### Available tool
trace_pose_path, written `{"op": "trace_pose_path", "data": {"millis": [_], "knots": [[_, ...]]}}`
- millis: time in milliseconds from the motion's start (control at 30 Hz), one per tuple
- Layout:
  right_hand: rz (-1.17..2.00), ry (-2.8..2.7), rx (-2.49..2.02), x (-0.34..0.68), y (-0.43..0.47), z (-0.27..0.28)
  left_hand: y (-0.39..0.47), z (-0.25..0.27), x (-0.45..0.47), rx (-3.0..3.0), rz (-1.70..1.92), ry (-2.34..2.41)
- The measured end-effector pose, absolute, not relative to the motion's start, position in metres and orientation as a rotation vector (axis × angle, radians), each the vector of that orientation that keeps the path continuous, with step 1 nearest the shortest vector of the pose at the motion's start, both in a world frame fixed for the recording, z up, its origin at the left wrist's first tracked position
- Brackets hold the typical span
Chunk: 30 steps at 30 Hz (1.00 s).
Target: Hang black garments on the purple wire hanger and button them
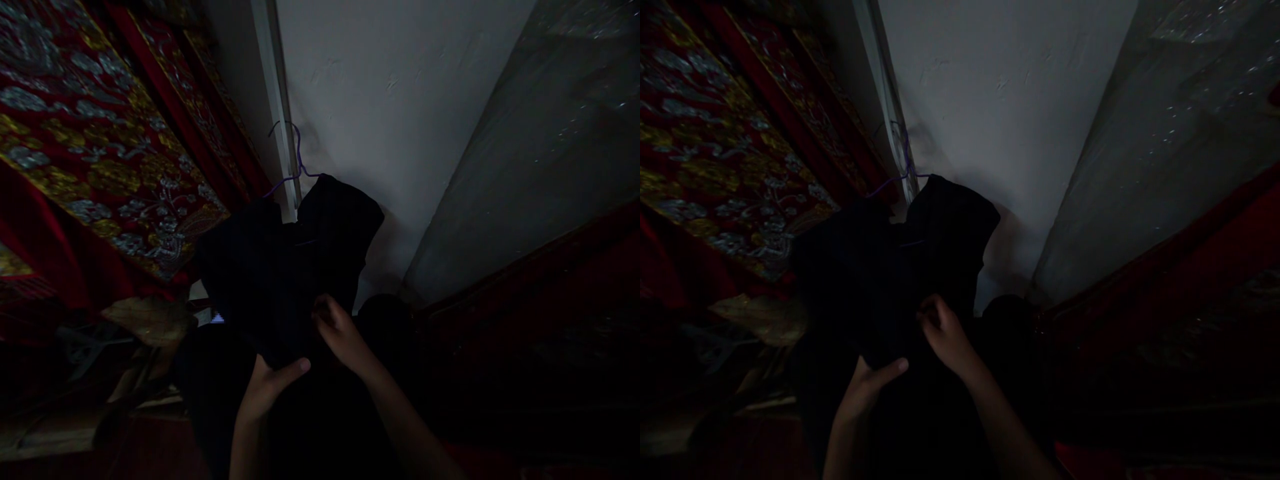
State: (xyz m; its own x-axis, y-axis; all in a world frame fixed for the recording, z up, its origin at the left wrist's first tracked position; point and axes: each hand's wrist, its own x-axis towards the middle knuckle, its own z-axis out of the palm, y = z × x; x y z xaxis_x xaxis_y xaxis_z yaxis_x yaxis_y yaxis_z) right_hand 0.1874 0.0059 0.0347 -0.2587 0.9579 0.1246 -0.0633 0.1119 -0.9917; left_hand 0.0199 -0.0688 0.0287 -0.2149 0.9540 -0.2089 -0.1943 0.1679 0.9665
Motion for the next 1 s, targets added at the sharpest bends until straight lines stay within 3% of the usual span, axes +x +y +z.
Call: {"op": "trace_pose_path", "data": {"millis": [333, 533, 733, 1000], "knots": [[1.397, -1.434, -0.956, 0.187, 0.001, 0.036, -0.063, 0.023, 0.02, 0.784, 1.429, 1.366], [1.515, -1.26, -1.033, 0.189, 0.005, 0.033, -0.037, 0.014, -0.001, 0.894, 2.239, 1.785], [1.577, -1.235, -1.021, 0.174, 0.0, 0.037, -0.04, -0.005, 0.037, 1.575, 1.52, 1.628], [1.573, -1.036, -1.018, 0.19, 0.002, 0.045, -0.041, 0.002, 0.077, 1.735, 1.484, 1.428]]}}
